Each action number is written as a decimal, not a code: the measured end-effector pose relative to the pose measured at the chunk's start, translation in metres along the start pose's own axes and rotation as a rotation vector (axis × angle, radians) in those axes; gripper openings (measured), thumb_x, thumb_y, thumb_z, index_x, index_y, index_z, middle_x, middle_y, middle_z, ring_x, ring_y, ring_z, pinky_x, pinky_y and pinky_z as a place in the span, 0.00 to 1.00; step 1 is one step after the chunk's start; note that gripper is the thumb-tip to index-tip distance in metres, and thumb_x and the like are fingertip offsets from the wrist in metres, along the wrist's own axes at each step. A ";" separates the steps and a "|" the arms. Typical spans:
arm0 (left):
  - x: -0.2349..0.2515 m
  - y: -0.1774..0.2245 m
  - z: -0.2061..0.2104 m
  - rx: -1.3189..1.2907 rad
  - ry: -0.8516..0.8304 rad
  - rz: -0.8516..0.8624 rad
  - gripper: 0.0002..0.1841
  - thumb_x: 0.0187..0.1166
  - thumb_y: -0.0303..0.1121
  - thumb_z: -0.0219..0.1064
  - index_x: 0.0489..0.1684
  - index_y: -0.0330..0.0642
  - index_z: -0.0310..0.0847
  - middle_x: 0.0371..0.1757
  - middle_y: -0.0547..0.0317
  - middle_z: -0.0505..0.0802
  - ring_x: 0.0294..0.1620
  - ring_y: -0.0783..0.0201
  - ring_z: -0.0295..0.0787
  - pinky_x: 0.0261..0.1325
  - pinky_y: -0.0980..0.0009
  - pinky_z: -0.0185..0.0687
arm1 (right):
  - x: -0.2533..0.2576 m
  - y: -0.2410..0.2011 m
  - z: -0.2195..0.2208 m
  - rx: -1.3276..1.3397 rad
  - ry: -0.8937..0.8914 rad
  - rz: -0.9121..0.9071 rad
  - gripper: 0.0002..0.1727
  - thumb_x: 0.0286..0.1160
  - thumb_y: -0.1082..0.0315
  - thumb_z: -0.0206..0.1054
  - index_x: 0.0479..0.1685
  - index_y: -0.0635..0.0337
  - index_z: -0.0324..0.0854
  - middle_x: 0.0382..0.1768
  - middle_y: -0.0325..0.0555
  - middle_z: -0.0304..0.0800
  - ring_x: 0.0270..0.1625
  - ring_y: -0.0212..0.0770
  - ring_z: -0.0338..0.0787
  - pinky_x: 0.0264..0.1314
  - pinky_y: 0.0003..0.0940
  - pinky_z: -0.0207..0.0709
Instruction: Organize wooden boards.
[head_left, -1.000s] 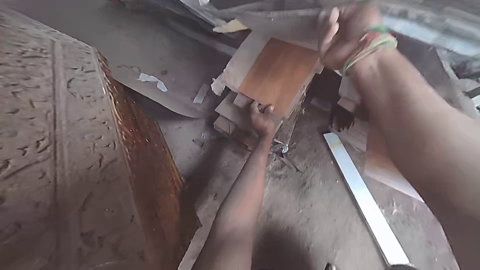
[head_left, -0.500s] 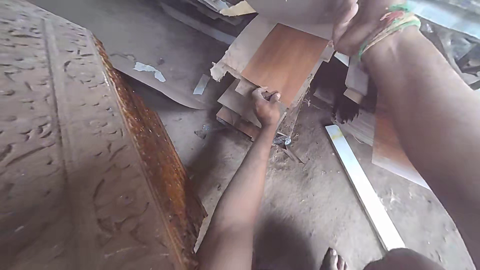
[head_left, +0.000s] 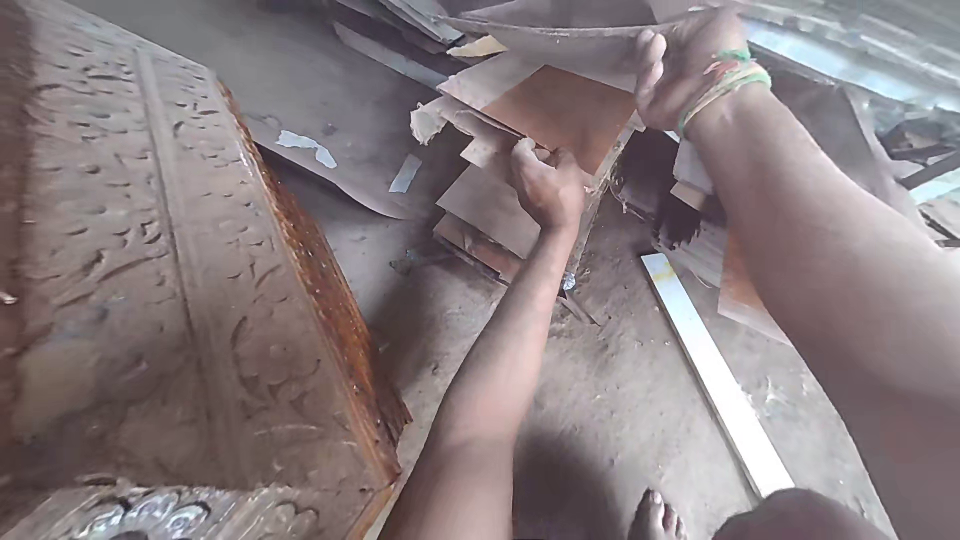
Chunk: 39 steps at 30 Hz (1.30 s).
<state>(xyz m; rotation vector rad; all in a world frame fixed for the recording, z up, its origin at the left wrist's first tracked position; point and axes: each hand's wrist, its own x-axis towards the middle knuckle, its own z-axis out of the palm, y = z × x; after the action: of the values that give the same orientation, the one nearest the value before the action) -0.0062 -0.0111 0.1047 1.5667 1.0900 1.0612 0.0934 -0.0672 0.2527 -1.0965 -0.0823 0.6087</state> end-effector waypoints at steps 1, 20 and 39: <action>0.001 0.004 -0.001 -0.011 -0.010 -0.001 0.26 0.71 0.39 0.74 0.68 0.43 0.78 0.53 0.57 0.93 0.56 0.60 0.91 0.63 0.55 0.86 | -0.001 -0.001 -0.001 -0.028 0.005 0.004 0.05 0.80 0.65 0.57 0.45 0.56 0.73 0.29 0.42 0.81 0.18 0.29 0.79 0.19 0.20 0.77; -0.012 0.038 0.017 -0.773 -0.366 0.184 0.43 0.76 0.19 0.65 0.95 0.35 0.45 0.84 0.44 0.76 0.81 0.60 0.78 0.82 0.65 0.76 | 0.003 0.012 -0.010 -0.142 -0.026 -0.110 0.15 0.82 0.64 0.54 0.60 0.62 0.76 0.49 0.56 0.94 0.42 0.48 0.96 0.46 0.40 0.90; 0.026 -0.087 0.003 -0.041 -0.222 0.141 0.32 0.85 0.57 0.59 0.69 0.35 0.83 0.73 0.37 0.83 0.77 0.45 0.77 0.82 0.47 0.69 | 0.009 -0.012 0.005 -0.009 0.037 0.030 0.23 0.85 0.50 0.47 0.67 0.54 0.71 0.45 0.51 0.93 0.36 0.48 0.91 0.41 0.53 0.85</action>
<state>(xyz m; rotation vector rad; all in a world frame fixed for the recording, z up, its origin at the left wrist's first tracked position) -0.0116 0.0291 0.0231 1.7027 0.8132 0.9689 0.1041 -0.0619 0.2631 -1.1187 -0.0372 0.6150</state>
